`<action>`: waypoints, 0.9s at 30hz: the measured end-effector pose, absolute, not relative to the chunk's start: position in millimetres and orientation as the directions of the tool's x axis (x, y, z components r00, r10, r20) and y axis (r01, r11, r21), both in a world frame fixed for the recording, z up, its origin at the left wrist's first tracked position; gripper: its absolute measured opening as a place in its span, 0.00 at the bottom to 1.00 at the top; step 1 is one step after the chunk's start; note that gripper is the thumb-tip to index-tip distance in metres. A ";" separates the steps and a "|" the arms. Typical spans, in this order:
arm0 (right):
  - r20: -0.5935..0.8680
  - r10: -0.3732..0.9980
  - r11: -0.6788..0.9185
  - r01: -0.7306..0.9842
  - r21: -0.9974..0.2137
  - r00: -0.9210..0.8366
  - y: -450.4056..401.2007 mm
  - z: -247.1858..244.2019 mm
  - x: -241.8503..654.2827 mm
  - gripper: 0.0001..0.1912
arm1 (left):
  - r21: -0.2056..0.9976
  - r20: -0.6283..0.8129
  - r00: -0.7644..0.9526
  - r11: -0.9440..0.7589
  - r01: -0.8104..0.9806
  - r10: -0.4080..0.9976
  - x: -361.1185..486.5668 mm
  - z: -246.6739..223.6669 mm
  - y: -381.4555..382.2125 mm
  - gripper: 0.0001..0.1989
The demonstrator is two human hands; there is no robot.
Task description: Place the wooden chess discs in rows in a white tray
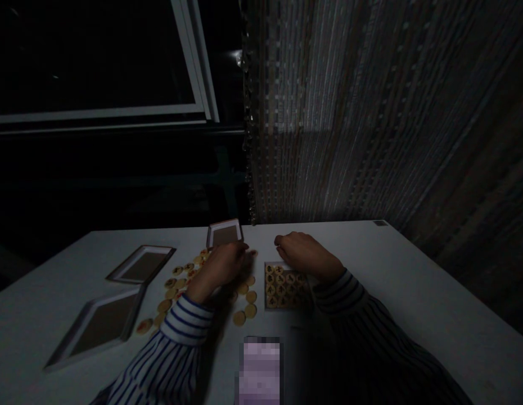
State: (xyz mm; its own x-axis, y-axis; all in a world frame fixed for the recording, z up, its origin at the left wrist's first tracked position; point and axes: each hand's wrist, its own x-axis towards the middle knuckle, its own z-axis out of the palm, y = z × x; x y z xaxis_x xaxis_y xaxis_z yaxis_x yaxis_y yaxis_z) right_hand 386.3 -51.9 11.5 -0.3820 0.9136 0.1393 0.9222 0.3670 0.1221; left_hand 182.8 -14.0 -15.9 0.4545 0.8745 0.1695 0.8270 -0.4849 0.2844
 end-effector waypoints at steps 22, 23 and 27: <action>0.200 0.893 0.383 0.914 0.132 -0.403 -60.4 22.0 359.7 0.14 | 0.705 0.345 -0.205 -0.109 0.701 0.916 69.0 -48.4 -60.4 0.18; 0.196 0.895 0.381 0.915 0.131 -0.401 -60.4 21.9 358.7 0.14 | 0.701 0.332 -0.202 -0.098 0.706 0.921 65.5 -47.1 -61.8 0.19; 0.230 0.879 0.399 0.909 0.120 -0.416 -60.2 18.7 354.8 0.16 | 0.700 0.342 -0.207 -0.101 0.707 0.917 53.3 -48.4 -67.2 0.19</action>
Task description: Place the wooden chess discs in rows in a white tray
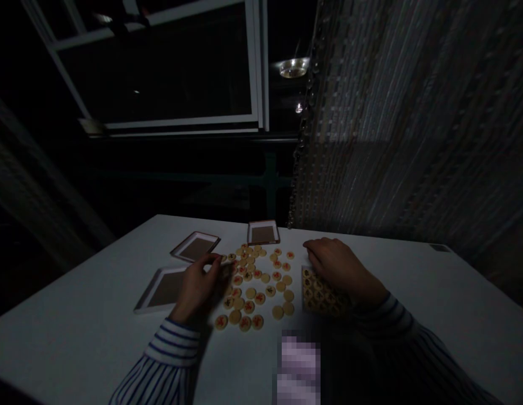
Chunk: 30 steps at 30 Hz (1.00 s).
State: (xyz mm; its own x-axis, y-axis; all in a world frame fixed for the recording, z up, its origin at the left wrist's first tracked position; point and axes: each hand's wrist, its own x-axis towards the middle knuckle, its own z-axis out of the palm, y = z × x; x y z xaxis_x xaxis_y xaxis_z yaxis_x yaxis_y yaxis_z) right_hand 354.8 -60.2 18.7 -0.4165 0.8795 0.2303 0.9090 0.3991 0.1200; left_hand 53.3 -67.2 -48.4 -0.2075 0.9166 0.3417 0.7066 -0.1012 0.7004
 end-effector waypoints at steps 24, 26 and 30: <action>0.058 0.823 0.568 0.821 -0.057 -0.565 -29.6 6.1 262.5 0.16 | 0.590 0.467 -0.172 -0.161 0.791 0.867 30.9 -73.5 -27.8 0.18; 0.044 0.810 0.586 0.809 -0.049 -0.584 -19.3 1.9 248.9 0.15 | 0.575 0.462 -0.172 -0.145 0.805 0.870 28.3 -79.1 -29.2 0.18; 0.024 0.798 0.603 0.797 -0.041 -0.603 2.0 -10.8 223.6 0.14 | 0.566 0.454 -0.160 -0.144 0.812 0.877 27.0 -85.1 -29.0 0.17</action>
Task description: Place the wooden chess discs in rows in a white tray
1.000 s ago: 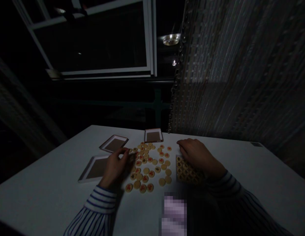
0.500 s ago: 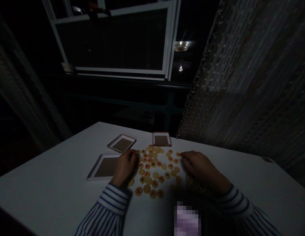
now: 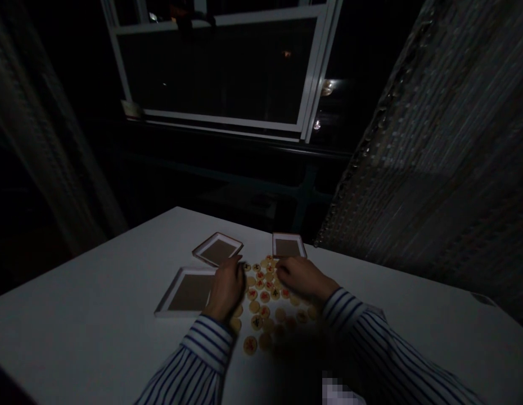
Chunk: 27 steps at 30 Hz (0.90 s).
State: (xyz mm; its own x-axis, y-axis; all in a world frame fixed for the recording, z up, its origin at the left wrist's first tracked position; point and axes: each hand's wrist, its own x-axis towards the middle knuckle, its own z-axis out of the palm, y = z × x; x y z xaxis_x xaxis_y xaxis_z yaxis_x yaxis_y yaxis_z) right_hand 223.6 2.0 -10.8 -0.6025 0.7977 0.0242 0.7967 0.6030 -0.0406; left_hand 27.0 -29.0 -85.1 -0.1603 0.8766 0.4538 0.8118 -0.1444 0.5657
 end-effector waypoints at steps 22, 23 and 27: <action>-0.047 0.834 0.547 0.835 -0.062 -0.550 44.6 -46.2 160.2 0.17 | 0.456 0.502 -0.062 -0.203 0.867 0.863 31.6 -93.3 -24.1 0.15; -0.047 0.836 0.544 0.837 -0.063 -0.547 45.0 -46.7 160.1 0.18 | 0.453 0.504 -0.061 -0.203 0.868 0.862 31.7 -93.7 -24.2 0.15; -0.045 0.840 0.537 0.841 -0.070 -0.541 46.0 -48.2 159.5 0.17 | 0.437 0.524 -0.056 -0.211 0.874 0.850 31.6 -95.0 -24.9 0.16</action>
